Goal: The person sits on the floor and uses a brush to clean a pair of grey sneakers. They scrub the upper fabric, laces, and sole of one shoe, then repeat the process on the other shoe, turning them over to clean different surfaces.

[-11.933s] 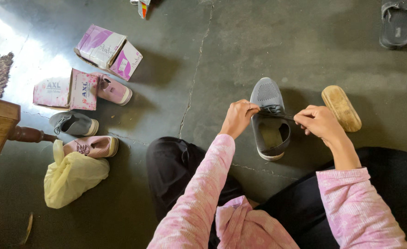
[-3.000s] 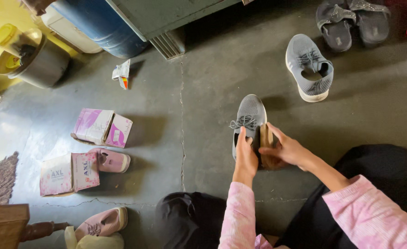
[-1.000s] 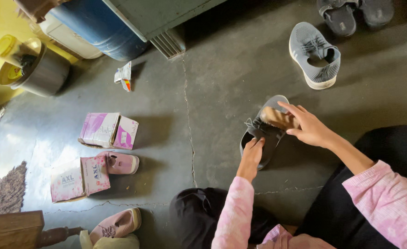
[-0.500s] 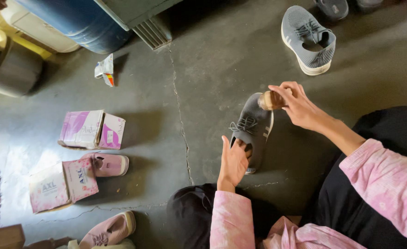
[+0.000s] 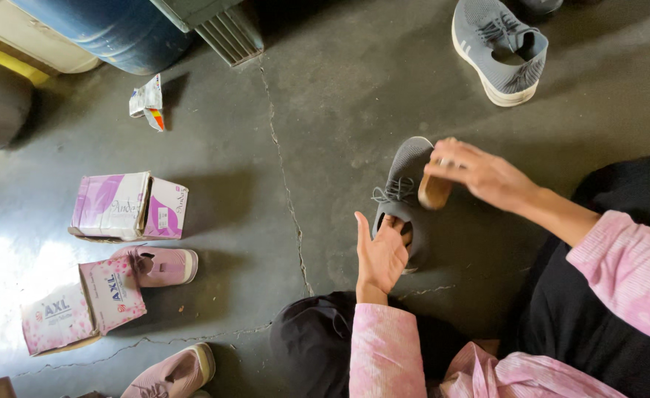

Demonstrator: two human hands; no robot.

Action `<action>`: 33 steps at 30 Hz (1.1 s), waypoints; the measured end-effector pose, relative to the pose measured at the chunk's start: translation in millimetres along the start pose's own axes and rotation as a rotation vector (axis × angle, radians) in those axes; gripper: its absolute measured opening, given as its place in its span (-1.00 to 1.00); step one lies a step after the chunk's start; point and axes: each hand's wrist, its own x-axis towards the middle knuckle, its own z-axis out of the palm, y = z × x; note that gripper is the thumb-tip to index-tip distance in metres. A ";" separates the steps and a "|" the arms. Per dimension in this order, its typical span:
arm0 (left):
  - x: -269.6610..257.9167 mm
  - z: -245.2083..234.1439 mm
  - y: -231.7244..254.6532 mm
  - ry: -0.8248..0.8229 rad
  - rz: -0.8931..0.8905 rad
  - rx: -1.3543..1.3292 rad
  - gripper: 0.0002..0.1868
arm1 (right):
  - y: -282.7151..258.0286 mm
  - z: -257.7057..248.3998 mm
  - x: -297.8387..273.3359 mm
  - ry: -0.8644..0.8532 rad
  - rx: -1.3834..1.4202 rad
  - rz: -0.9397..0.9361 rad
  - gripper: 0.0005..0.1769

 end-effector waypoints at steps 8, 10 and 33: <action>3.4 -11.7 -2.2 -0.098 0.004 -0.084 0.07 | -21.2 5.9 -3.8 -0.035 -0.096 -0.193 -0.31; 2.7 -8.4 -1.8 -0.001 0.002 0.023 0.09 | -22.2 7.4 -2.2 -0.086 -0.110 -0.206 -0.28; 5.7 -9.7 -5.6 0.015 0.001 -0.044 0.08 | -27.6 7.7 -3.4 0.066 -0.119 -0.320 -0.39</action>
